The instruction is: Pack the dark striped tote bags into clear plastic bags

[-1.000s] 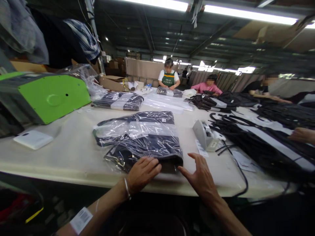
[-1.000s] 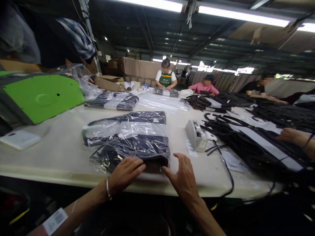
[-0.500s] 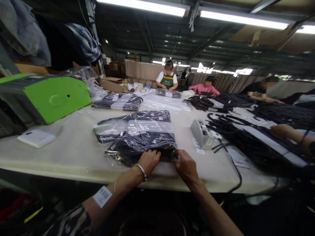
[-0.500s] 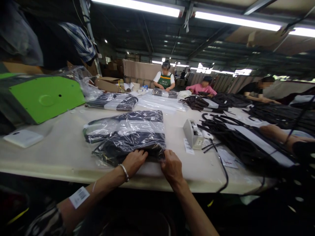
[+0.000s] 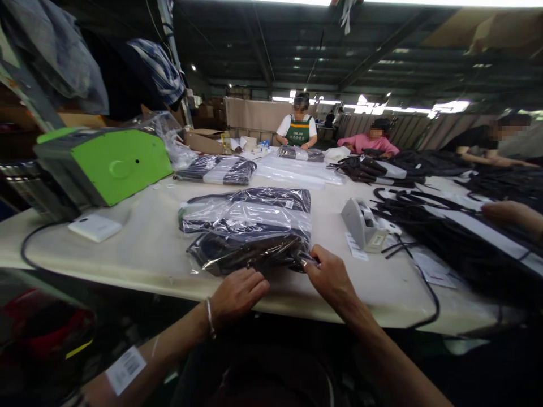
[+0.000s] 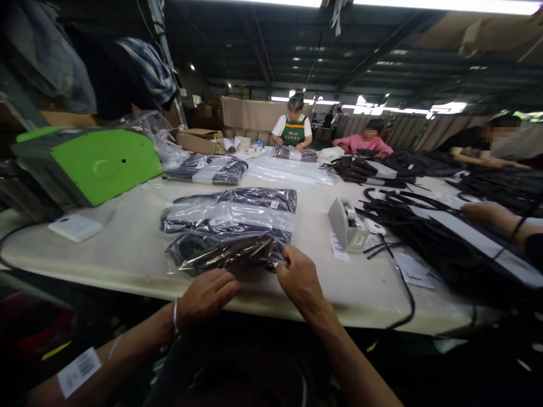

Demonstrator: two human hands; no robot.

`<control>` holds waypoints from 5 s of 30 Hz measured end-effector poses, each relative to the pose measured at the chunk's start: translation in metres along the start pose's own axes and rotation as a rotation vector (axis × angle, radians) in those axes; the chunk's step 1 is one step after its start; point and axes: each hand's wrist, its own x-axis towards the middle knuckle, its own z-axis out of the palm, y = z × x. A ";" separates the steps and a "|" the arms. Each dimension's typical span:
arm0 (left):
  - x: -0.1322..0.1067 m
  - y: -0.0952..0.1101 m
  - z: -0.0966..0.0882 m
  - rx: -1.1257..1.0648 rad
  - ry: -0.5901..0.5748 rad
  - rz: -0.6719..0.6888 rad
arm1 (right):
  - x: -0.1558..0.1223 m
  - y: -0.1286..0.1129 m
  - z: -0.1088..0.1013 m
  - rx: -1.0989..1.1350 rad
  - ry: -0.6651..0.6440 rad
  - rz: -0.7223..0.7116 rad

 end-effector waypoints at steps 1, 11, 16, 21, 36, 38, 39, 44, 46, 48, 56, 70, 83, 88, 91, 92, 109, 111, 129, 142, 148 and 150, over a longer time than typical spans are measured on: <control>-0.004 0.009 0.009 -0.196 0.026 -0.129 | 0.004 -0.002 -0.003 0.001 -0.008 0.002; 0.053 0.025 0.043 -2.012 0.761 -0.884 | 0.036 -0.034 -0.029 -0.109 -0.060 0.035; 0.060 0.014 0.033 -2.122 0.881 -0.817 | 0.039 -0.038 -0.033 -0.196 -0.046 -0.050; 0.067 0.011 0.032 -2.138 1.002 -0.851 | 0.032 -0.039 -0.029 -0.286 -0.042 -0.096; 0.044 0.019 0.045 -1.867 0.810 -0.963 | 0.011 -0.051 0.028 -0.584 -0.303 -0.345; 0.045 0.018 0.046 -1.793 0.773 -0.973 | 0.009 -0.048 0.031 -0.576 -0.320 -0.334; 0.045 0.017 0.046 -1.754 0.769 -0.987 | 0.010 -0.047 0.030 -0.556 -0.323 -0.325; 0.035 0.015 0.047 -1.620 0.790 -1.076 | 0.017 -0.048 0.020 -0.478 -0.388 -0.253; 0.030 0.017 0.045 -1.640 0.762 -1.003 | 0.020 -0.050 0.018 -0.469 -0.403 -0.247; 0.027 0.020 0.044 -1.657 0.673 -0.873 | 0.023 -0.051 0.016 -0.446 -0.404 -0.246; 0.033 0.028 0.045 -1.676 0.582 -0.893 | 0.039 -0.065 0.008 -0.603 -0.548 -0.328; 0.038 0.026 0.056 -1.687 0.716 -0.966 | 0.063 -0.060 0.031 -0.618 -0.715 -0.202; 0.027 0.036 0.050 -1.586 0.560 -0.951 | 0.021 -0.065 0.042 -0.626 -0.480 -0.409; 0.035 0.024 0.061 -1.648 0.683 -1.115 | 0.028 -0.058 0.013 -0.311 -0.497 -0.263; 0.046 0.018 0.069 -1.680 0.717 -1.140 | 0.021 -0.063 0.002 -0.285 -0.450 -0.251; 0.048 0.017 0.069 -1.687 0.710 -1.138 | 0.017 -0.065 0.001 -0.294 -0.426 -0.275; 0.037 0.052 0.057 -1.570 0.435 -0.993 | 0.000 -0.040 -0.012 0.098 -0.451 -0.207; 0.035 0.053 0.059 -1.577 0.441 -1.011 | -0.004 -0.031 -0.018 0.160 -0.492 -0.199; 0.002 0.026 0.038 -1.566 0.672 -1.125 | -0.027 0.007 0.021 0.059 -0.156 -0.802; -0.010 -0.009 0.019 -1.575 0.944 -1.192 | -0.030 0.023 0.022 0.155 -0.081 -0.757; -0.009 -0.028 0.014 -1.547 1.067 -1.224 | -0.027 0.019 0.023 0.180 -0.076 -0.752; -0.003 -0.034 0.014 -1.533 1.116 -1.239 | -0.024 0.016 0.023 0.184 -0.075 -0.774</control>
